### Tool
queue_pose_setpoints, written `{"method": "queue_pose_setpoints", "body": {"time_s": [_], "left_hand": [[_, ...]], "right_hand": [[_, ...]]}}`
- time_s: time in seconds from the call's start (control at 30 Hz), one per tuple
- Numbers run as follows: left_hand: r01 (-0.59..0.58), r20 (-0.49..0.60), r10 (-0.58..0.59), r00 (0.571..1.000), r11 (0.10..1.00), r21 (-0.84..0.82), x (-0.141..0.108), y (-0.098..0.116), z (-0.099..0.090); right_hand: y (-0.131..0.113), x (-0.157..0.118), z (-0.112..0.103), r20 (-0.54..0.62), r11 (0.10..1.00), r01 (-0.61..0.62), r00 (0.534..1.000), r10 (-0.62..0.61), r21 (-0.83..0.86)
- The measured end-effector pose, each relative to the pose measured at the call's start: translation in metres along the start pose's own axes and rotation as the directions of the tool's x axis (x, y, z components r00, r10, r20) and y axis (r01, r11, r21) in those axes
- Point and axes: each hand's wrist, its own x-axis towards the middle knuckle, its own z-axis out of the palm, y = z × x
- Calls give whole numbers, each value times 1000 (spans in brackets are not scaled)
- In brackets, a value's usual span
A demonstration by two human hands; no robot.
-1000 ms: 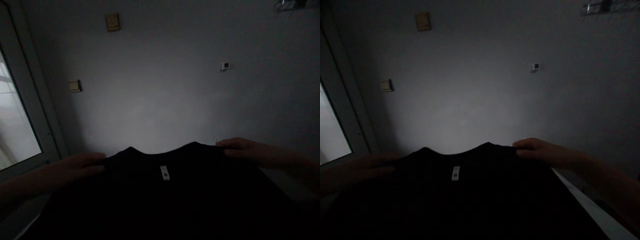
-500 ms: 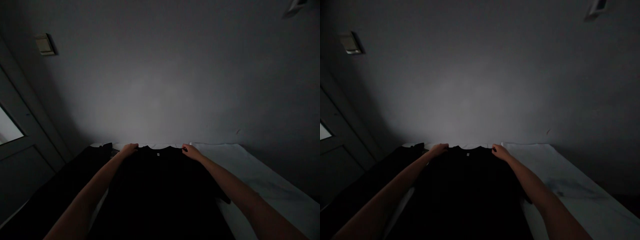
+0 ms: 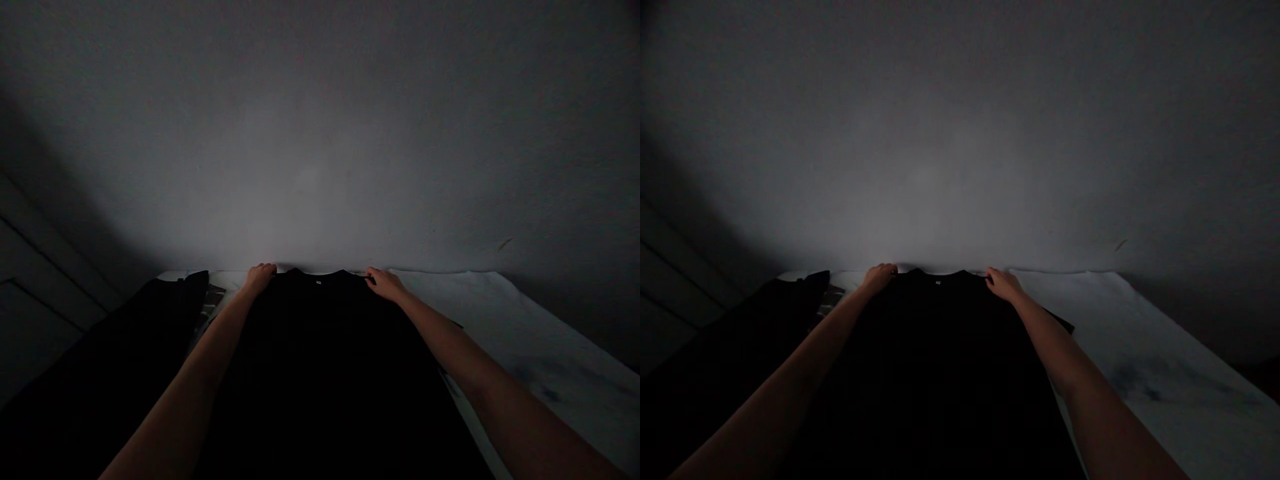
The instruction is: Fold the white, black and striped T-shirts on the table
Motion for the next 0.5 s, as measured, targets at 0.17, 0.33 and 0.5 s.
{"method": "queue_pose_setpoints", "body": {"time_s": [0.17,0.33,0.5], "left_hand": [[34,-96,-30,995,999,42,-11,14,8],[-6,-158,16,987,998,60,-24,40,-2],[34,-147,-30,989,999,20,-51,82,0]], "right_hand": [[-8,-5,-3,4,997,-46,999,47,-63],[-40,-9,-19,-54,988,-96,994,90,-122],[-108,-44,-12,-31,996,-51,998,48,-75]]}}
